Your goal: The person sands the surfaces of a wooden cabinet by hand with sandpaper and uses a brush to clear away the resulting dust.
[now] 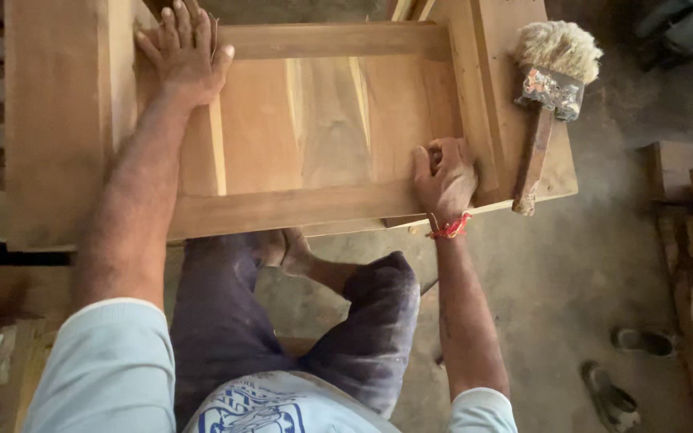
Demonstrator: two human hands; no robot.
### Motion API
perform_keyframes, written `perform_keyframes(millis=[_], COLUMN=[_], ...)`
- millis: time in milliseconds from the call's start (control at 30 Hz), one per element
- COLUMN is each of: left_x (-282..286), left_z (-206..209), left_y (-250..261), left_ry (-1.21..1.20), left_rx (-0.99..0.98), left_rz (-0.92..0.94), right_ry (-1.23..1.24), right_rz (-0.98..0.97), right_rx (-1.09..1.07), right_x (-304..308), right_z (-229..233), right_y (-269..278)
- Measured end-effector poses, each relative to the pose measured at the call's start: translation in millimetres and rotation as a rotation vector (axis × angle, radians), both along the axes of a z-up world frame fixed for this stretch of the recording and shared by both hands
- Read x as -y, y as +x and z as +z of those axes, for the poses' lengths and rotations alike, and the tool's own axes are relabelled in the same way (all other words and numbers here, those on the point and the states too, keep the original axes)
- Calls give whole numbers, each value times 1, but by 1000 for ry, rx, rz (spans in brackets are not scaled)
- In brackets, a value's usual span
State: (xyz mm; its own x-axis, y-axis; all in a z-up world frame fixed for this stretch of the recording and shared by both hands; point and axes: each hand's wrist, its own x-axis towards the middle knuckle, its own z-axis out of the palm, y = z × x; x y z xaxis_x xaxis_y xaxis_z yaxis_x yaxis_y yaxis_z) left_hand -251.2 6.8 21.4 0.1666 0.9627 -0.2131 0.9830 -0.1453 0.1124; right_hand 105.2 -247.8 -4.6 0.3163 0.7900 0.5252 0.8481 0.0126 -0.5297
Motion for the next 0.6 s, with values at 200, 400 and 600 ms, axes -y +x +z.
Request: perform_keyframes(millis=[200,400,600], left_x=[8,16,5], left_z=[-11,-12,-24], left_y=[130,285,208], left_ry=[50,113,140], left_rx=[185,230,192], left_rz=[-299,-546,-490], right_ry=[-77,-50,2], right_rz=[-61,14,58], right_rx=[-9,-127,-110], right_x=[-5,-6,-3], right_z=[3,6,-1], right_y=[-5,-2,3])
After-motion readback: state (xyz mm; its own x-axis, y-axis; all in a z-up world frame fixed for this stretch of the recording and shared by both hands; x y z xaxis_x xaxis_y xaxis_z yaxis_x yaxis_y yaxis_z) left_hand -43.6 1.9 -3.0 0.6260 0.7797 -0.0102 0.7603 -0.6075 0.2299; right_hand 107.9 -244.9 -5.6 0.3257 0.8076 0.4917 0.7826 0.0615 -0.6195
